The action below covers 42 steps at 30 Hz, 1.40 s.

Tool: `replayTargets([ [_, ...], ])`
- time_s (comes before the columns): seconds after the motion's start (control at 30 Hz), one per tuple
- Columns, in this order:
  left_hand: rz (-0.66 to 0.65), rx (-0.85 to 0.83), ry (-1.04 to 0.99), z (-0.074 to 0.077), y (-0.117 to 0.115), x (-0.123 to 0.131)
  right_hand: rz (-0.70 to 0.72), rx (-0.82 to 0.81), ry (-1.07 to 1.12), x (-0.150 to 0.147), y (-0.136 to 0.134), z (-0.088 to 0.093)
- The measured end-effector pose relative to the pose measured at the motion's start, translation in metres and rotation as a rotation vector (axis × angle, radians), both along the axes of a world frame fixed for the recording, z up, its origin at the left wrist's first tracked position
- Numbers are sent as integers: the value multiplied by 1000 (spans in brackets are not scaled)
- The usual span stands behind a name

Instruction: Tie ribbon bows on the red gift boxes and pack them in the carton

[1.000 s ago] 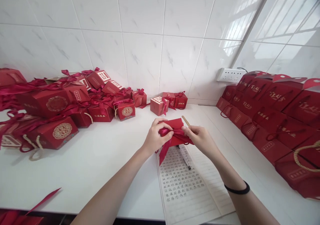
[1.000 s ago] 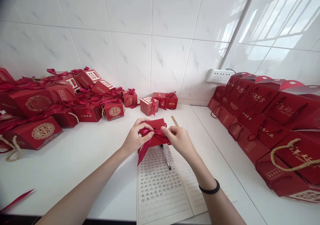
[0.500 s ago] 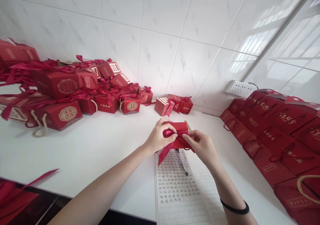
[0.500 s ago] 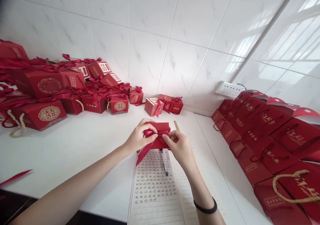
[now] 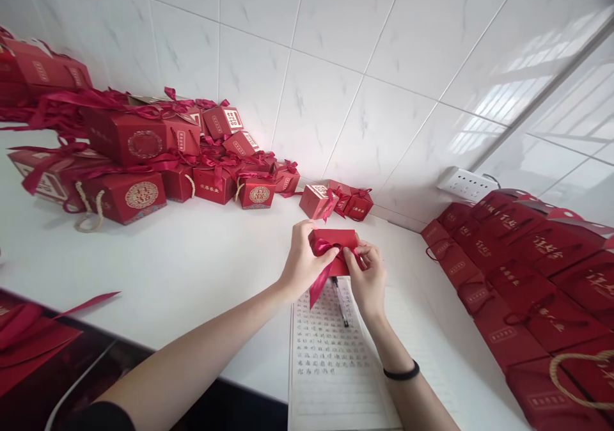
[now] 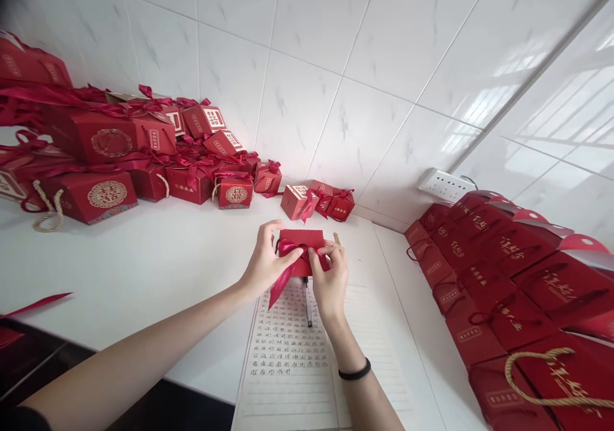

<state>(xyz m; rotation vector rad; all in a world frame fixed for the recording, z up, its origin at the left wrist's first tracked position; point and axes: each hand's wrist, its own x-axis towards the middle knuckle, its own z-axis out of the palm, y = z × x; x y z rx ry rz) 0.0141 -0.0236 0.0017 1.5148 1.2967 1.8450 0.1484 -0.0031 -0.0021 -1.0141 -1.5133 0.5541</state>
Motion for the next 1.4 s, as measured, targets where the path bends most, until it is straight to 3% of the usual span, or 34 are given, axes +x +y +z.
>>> replayTargets([
  [0.17,94,-95,-141,-1,-12,12,-48,56,-6,-4,-3,0],
  [0.53,216,-178,-165,8,-6,10,-43,39,25,-9,-10,6],
  [0.67,250,-119,-84,8,-3,2,-5,19,31,-11,-15,8],
  [0.8,215,-26,37,4,0,-6,50,-60,132,-10,-15,9],
  [0.9,195,-55,52,2,-1,-6,98,-157,250,-7,-11,10],
  [1.13,155,-162,-114,7,-1,0,273,-331,499,-2,-2,12],
  [1.4,148,-202,-178,9,-2,1,333,-383,617,-1,-1,14],
])
